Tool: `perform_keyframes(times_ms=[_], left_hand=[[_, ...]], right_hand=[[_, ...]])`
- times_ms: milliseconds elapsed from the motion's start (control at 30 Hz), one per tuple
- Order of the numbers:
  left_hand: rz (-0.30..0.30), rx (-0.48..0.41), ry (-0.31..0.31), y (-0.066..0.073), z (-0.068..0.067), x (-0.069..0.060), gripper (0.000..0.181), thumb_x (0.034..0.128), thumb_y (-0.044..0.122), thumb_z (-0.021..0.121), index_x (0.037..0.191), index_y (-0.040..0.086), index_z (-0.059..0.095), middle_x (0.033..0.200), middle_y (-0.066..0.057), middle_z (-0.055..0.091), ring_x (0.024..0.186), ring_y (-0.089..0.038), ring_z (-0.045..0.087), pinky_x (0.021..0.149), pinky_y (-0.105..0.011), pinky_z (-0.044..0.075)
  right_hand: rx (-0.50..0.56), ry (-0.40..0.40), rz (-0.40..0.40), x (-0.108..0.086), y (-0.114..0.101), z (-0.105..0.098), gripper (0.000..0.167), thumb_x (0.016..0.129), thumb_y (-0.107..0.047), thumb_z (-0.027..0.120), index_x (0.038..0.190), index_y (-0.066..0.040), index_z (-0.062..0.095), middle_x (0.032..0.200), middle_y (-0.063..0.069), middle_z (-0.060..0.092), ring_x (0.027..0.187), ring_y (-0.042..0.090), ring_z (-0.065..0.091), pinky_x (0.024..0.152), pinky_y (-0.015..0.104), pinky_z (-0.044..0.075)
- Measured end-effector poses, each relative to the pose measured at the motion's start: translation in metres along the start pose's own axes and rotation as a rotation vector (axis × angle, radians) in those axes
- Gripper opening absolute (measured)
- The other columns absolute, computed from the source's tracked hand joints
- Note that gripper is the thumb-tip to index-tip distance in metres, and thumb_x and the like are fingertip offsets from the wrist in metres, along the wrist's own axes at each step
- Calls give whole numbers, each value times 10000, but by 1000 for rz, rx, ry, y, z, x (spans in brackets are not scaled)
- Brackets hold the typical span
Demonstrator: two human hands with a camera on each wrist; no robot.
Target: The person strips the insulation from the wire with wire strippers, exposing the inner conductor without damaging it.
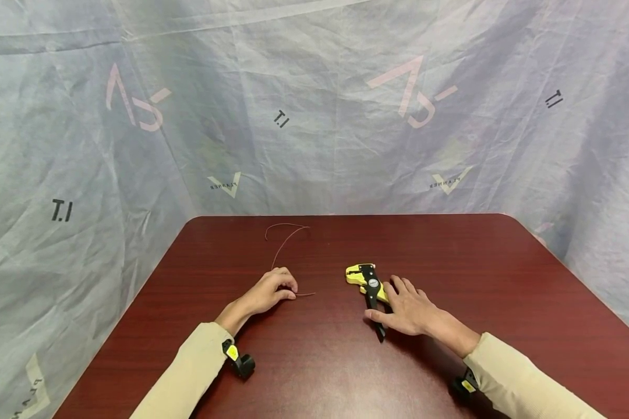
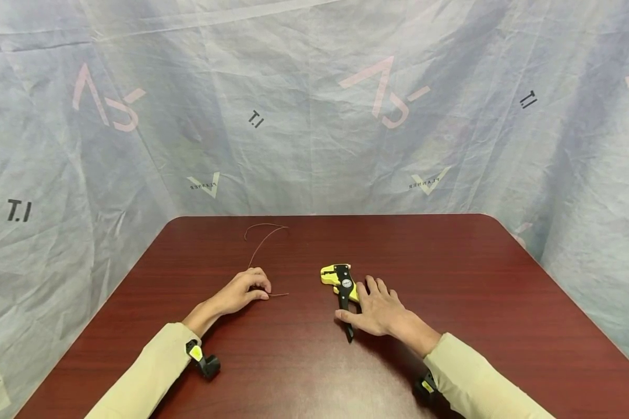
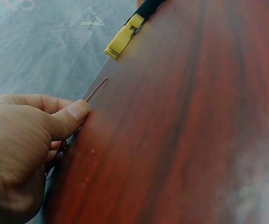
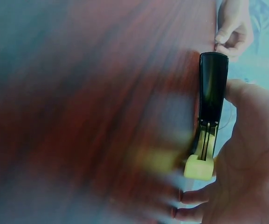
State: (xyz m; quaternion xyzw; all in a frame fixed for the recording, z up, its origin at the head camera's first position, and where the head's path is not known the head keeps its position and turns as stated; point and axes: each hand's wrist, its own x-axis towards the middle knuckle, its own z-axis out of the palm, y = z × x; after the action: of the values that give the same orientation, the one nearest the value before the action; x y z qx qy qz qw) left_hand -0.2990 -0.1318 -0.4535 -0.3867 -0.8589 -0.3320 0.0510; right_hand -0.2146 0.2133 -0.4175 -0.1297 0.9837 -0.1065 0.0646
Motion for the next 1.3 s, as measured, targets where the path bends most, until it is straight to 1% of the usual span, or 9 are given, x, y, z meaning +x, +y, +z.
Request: perform_keyframes(times_ms=[133, 400, 667, 833, 900, 1000, 1133, 1200, 1300], left_hand=[[-6, -28, 15, -2, 1, 0, 60, 846, 135, 758, 869, 99, 716, 882, -21, 643, 874, -121, 542, 790, -247, 449], [-14, -37, 23, -5, 4, 0, 57, 863, 149, 740, 823, 109, 729, 875, -11, 664, 877, -113, 544, 809, -248, 428], [-22, -38, 39, -5, 6, -1, 41, 854, 119, 747, 818, 128, 728, 866, -9, 664, 863, -111, 540, 803, -248, 423], [-33, -40, 37, -4, 5, 0, 46, 854, 122, 751, 819, 141, 727, 870, 2, 661, 869, -102, 537, 806, -244, 423], [-36, -41, 38, -4, 5, 0, 52, 854, 124, 752, 815, 146, 725, 866, 9, 659, 868, -95, 536, 806, -240, 423], [-31, -42, 43, -3, 5, 0, 65, 852, 117, 755, 803, 140, 719, 853, 8, 657, 862, -94, 534, 800, -244, 424], [-23, -50, 59, -3, 5, -1, 78, 845, 101, 757, 792, 132, 709, 832, 4, 652, 841, -87, 525, 780, -237, 419], [-26, -59, 67, -3, 5, -1, 84, 847, 93, 755, 793, 130, 702, 820, 2, 643, 824, -84, 514, 760, -230, 414], [-49, -71, 70, -2, 5, -1, 94, 853, 90, 750, 795, 133, 690, 805, 4, 625, 799, -83, 490, 733, -222, 404]], right_hand=[[1, 1, -5, 0, -1, -1, 957, 904, -721, 501, 1495, 24, 385, 1562, 327, 311, 1448, 520, 304, 1089, 703, 315], [0, 20, -6, -2, -3, 0, 910, 908, -683, 531, 1465, 27, 418, 1546, 339, 330, 1437, 525, 318, 1073, 710, 329], [-35, 108, -22, -1, -5, 2, 655, 911, -475, 624, 1267, 66, 524, 1452, 326, 451, 1338, 487, 453, 966, 671, 445], [-54, 142, -22, 0, -4, 2, 583, 901, -422, 657, 1201, 62, 530, 1404, 309, 500, 1274, 445, 510, 914, 629, 488], [-71, 156, -26, -1, -4, 1, 568, 895, -418, 675, 1169, 59, 532, 1363, 290, 530, 1211, 419, 543, 869, 597, 510], [-103, 193, -38, -1, -4, 1, 530, 877, -411, 710, 1091, 42, 538, 1227, 228, 583, 1060, 361, 571, 775, 529, 523], [-107, 224, -55, 0, -3, 1, 497, 846, -407, 747, 975, 24, 537, 979, 157, 539, 842, 295, 480, 668, 418, 459], [-75, 205, -48, 1, -2, 0, 514, 838, -424, 755, 958, 25, 535, 925, 139, 497, 793, 269, 437, 635, 381, 424], [15, 136, -13, 3, 0, -3, 568, 827, -476, 761, 956, 19, 514, 897, 116, 465, 753, 234, 442, 610, 342, 403]])
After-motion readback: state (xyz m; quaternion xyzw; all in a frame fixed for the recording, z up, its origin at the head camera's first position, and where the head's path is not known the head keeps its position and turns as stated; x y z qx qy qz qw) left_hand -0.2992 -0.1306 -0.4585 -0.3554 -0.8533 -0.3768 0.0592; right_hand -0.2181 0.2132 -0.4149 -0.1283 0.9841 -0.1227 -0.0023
